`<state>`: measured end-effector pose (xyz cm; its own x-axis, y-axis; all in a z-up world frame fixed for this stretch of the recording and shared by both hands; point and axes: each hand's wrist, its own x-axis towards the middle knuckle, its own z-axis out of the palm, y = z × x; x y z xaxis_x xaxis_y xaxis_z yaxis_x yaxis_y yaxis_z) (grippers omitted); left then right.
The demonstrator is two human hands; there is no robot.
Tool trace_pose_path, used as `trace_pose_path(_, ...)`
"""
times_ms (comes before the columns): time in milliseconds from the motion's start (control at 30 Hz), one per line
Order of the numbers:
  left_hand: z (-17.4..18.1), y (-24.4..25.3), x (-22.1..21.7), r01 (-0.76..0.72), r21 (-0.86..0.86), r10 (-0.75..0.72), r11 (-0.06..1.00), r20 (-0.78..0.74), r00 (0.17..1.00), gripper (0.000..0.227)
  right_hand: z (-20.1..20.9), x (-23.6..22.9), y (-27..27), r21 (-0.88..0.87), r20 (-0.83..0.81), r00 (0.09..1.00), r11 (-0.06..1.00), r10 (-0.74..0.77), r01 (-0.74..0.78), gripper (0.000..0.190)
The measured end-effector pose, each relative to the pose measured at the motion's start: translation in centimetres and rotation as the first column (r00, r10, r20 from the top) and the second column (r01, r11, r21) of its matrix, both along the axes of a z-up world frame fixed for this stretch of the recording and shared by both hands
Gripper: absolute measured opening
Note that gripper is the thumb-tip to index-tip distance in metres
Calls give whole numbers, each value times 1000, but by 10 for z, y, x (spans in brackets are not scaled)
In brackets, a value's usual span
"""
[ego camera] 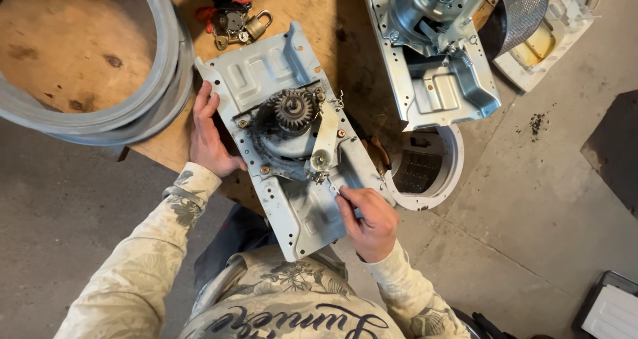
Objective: The person compares two washing machine transmission assemblies on a workbench, rotating and tilting them to show different angles. They point to gears and internal components while handling the parts by hand.
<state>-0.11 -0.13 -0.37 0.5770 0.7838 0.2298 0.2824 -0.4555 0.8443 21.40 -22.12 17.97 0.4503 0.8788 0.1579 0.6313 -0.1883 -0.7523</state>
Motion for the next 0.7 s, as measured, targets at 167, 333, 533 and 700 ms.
trace_pose_path(167,-8,-1,1,-13,18,12,1000,7,1000,133,2,1,6,6,47,998,999,33,-33,16)
trace_pose_path(333,-4,-1,3,-18,25,19,1000,-42,999,136,0,7,5,26,63,996,997,65,-67,18)
trace_pose_path(533,-1,-1,2,-31,18,33,999,-130,991,143,-2,15,6,47,49,991,991,122,-125,21)
trace_pose_path(700,2,0,3,-21,-5,20,1000,-158,987,149,-8,20,6,72,59,985,984,161,-165,21)
